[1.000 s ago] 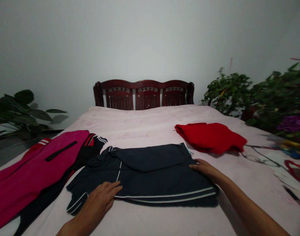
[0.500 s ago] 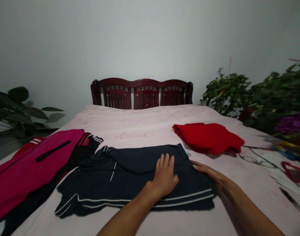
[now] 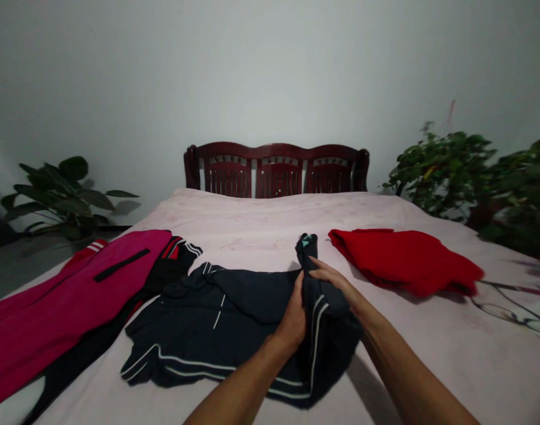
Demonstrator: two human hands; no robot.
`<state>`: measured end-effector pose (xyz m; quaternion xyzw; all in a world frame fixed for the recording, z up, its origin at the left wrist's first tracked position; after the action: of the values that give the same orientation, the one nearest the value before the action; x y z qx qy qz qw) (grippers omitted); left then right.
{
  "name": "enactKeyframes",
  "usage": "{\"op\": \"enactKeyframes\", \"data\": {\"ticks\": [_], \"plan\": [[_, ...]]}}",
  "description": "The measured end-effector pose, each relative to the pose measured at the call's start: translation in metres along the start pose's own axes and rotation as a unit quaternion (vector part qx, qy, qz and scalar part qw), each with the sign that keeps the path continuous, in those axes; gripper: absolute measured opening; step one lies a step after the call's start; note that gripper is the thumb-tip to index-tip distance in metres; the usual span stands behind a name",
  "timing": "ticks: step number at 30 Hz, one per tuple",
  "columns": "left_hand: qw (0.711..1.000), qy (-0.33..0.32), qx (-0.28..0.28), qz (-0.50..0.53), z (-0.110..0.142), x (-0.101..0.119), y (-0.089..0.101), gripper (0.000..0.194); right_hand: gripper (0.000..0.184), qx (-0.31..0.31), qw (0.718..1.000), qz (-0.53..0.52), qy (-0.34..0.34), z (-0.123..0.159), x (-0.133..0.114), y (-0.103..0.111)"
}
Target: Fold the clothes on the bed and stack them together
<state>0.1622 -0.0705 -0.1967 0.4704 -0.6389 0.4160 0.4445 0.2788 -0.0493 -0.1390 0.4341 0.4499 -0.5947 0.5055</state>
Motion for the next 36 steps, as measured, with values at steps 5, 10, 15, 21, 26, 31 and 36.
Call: {"op": "enactKeyframes", "data": {"ticks": [5,10,15,21,26,31,36], "plan": [[0.94,-0.019,0.033,-0.339,0.021,0.009,0.111,0.063,0.083,-0.064,0.995,0.073,0.003,-0.016,0.033,-0.098],[0.789,0.08,0.076,-0.604,0.039,0.028,0.216,0.052,0.043,-0.133,0.971,0.194,0.045,-0.017,0.094,-0.143],[0.828,-0.017,0.048,-0.558,0.055,0.047,0.206,0.046,0.041,-0.056,0.942,0.271,0.191,-0.021,0.074,-0.129],[0.826,0.022,-0.04,-0.562,0.081,0.04,0.156,0.047,0.059,0.079,0.742,0.584,0.318,-0.042,0.055,-0.093],[0.827,0.039,-0.102,-0.552,0.098,0.041,0.158,0.055,0.064,0.026,0.673,0.689,0.266,-0.059,0.096,-0.083],[0.834,0.038,-0.078,-0.544,0.11,0.055,0.145,0.031,0.065,0.015,0.678,0.681,0.275,-0.057,0.1,-0.086],[0.818,0.01,-0.059,-0.572,0.123,0.042,0.143,0.024,0.06,0.011,0.71,0.649,0.273,-0.048,0.088,-0.08]]}}
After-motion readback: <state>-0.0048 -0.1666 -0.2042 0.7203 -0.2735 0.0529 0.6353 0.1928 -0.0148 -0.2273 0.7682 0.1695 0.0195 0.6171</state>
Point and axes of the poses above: each hand's wrist, its own z-axis away from the middle knuckle, its own y-axis out of the back of the hand, x = y × z, the point moved 2 cm from there along -z, towards the middle knuckle, and after that the axes turned 9 degrees about x, right-handed, at the moved point
